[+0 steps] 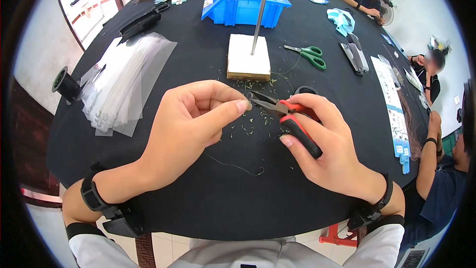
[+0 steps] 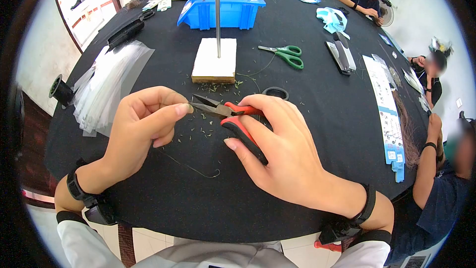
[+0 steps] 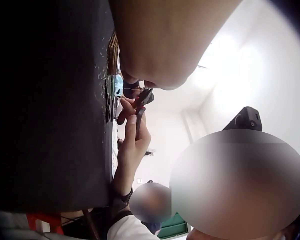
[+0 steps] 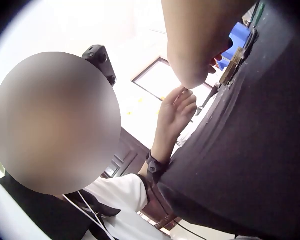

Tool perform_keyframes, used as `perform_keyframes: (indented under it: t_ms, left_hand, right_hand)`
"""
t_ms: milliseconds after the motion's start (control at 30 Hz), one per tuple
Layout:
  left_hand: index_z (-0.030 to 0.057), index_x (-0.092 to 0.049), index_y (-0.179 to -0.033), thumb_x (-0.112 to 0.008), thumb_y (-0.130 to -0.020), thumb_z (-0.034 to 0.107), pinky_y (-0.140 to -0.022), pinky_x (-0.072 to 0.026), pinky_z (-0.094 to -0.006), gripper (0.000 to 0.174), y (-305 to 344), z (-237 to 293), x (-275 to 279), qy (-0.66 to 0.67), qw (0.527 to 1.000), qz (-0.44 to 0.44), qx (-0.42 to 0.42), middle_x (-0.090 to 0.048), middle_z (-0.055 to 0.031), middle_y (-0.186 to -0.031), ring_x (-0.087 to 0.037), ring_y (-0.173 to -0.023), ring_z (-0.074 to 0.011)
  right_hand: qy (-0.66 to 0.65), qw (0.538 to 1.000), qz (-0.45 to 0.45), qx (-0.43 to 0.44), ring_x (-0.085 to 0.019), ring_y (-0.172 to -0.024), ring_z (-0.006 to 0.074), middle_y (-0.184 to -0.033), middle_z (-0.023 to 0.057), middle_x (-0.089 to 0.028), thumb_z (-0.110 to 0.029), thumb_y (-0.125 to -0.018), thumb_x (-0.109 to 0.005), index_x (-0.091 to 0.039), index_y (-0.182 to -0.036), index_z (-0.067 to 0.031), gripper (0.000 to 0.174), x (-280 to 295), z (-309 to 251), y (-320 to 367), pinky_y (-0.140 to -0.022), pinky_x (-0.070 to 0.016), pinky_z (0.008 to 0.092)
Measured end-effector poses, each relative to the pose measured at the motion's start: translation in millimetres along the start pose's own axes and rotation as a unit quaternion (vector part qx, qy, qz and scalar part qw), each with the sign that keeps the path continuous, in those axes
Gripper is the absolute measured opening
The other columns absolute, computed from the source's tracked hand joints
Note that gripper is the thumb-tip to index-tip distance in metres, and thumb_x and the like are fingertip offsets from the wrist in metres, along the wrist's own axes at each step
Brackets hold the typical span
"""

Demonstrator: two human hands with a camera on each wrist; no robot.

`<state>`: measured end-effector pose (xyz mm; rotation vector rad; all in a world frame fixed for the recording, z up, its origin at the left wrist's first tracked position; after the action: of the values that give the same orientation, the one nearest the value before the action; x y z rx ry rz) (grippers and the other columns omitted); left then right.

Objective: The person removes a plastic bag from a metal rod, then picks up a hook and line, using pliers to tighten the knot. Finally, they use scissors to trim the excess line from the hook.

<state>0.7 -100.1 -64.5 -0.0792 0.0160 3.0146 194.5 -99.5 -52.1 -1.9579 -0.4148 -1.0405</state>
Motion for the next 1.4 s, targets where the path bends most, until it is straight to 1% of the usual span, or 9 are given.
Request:
perform_keyframes:
  t_ms: [100, 300, 600, 800, 1000, 1100, 1200, 1300, 1400]
  left_hand:
    - [-0.0026, -0.062, -0.089, -0.062, -0.086, 0.012, -0.042, -0.0265, -0.019, 0.015, 0.5, 0.7, -0.6, -0.005, 1.0, -0.003, -0.007, -0.051, 0.001, -0.06, -0.037, -0.045, -0.0029]
    - [-0.0026, -0.062, -0.089, -0.062, -0.086, 0.012, -0.042, -0.0261, -0.0188, 0.015, 0.5, -0.4, 0.2, -0.015, 1.0, -0.01, -0.015, -0.052, 0.001, -0.06, -0.037, -0.045, -0.0028]
    - [-0.0027, -0.061, -0.089, -0.061, -0.087, 0.014, -0.042, -0.0268, -0.0192, 0.017, 0.7, 0.9, 0.1, -0.025, 1.0, 0.002, -0.003, -0.05, 0.0022, -0.059, -0.037, -0.045, -0.0028]
    - [-0.0025, -0.062, -0.09, -0.061, -0.087, 0.014, -0.042, -0.0268, -0.019, 0.017, -0.1, 0.9, -0.9, -0.019, 1.0, 0.001, -0.009, -0.048, 0.0031, -0.058, -0.036, -0.045, -0.0025]
    - [-0.0024, -0.062, -0.09, -0.061, -0.087, 0.014, -0.042, -0.0275, -0.0184, 0.017, 1.1, 0.9, 0.0, -0.046, 0.998, 0.017, -0.032, -0.049, 0.003, -0.059, -0.037, -0.046, -0.002]
    - [-0.0025, -0.062, -0.09, -0.061, -0.087, 0.014, -0.042, -0.0279, -0.0182, 0.017, 1.5, 1.5, 0.7, -0.046, 0.998, 0.02, -0.034, -0.05, 0.0029, -0.06, -0.037, -0.046, -0.0018]
    - [-0.0027, -0.062, -0.09, -0.061, -0.087, 0.014, -0.042, -0.0279, -0.0181, 0.017, 1.7, 1.7, 1.2, -0.044, 0.998, 0.023, -0.032, -0.05, 0.0029, -0.061, -0.037, -0.046, -0.0017]
    - [-0.0029, -0.062, -0.09, -0.061, -0.087, 0.013, -0.042, -0.0277, -0.0183, 0.017, 1.6, 1.6, 1.7, -0.045, 0.998, 0.025, -0.028, -0.049, 0.0029, -0.06, -0.037, -0.046, -0.0018]
    - [-0.0033, -0.062, -0.091, -0.061, -0.087, 0.013, -0.042, -0.0276, -0.0184, 0.017, 1.4, 1.0, 1.3, -0.036, 0.999, 0.023, -0.024, -0.049, 0.0029, -0.06, -0.036, -0.046, -0.0018]
  right_hand:
    - [-0.008, 1.0, 0.001, -0.003, -0.055, -0.093, 0.0303, -0.107, 0.0169, -0.054, -0.01, -0.073, -0.072, -0.061, -0.093, 0.0038, 0.027, -1.1, 1.0, -0.1, -0.08, -0.0428, 0.0386]
    - [0.013, 1.0, 0.006, 0.019, -0.056, -0.085, 0.0286, -0.101, 0.0157, -0.054, -0.009, -0.072, -0.073, -0.061, -0.091, 0.0045, 0.026, 0.1, -0.6, -1.4, -0.072, -0.046, 0.0351]
    - [0.007, 0.999, 0.014, 0.04, -0.056, -0.077, 0.0246, -0.091, 0.0134, -0.054, -0.007, -0.071, -0.074, -0.06, -0.084, 0.0025, 0.021, 3.5, -3.7, -2.4, -0.063, -0.0466, 0.0326]
    - [-0.026, 0.999, 0.034, 0.023, -0.057, -0.066, 0.0231, -0.086, 0.0118, -0.055, -0.005, -0.074, -0.071, -0.059, -0.083, 0.0028, 0.017, 1.0, -0.8, -0.2, -0.055, -0.0459, 0.0302]
    - [-0.063, 0.998, 0.01, -0.009, -0.057, -0.064, 0.0233, -0.085, 0.0119, -0.056, -0.005, -0.076, -0.069, -0.06, -0.085, 0.0032, 0.015, -0.1, -1.1, -0.3, -0.055, -0.0464, 0.0305]
    - [-0.093, 0.995, -0.01, -0.032, -0.059, -0.069, 0.0243, -0.09, 0.0131, -0.057, -0.006, -0.078, -0.068, -0.061, -0.088, 0.0034, 0.016, 0.6, -0.2, -0.6, -0.06, -0.0477, 0.0316]
    - [-0.085, 0.996, 0.02, -0.034, -0.06, -0.077, 0.0256, -0.097, 0.0146, -0.058, -0.008, -0.079, -0.068, -0.062, -0.092, 0.0035, 0.018, -1.7, 2.0, -0.4, -0.066, -0.0487, 0.0327]
    - [-0.083, 0.996, 0.004, -0.041, -0.06, -0.083, 0.0268, -0.101, 0.016, -0.057, -0.01, -0.08, -0.068, -0.062, -0.093, 0.004, 0.02, -3.4, 3.2, 0.6, -0.07, -0.049, 0.0334]
    - [-0.075, 0.996, -0.003, -0.038, -0.06, -0.083, 0.027, -0.101, 0.0161, -0.057, -0.011, -0.08, -0.068, -0.063, -0.093, 0.0041, 0.021, -3.6, 1.6, 0.2, -0.07, -0.0492, 0.0339]
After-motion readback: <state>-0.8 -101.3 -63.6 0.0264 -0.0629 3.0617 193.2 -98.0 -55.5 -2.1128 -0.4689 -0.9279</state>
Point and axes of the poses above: each hand's wrist, its own y-axis away from the middle knuckle, its own x-axis out of the back of the hand, z = x × y, the point moved 4 cm from there along -y, towards the middle knuckle
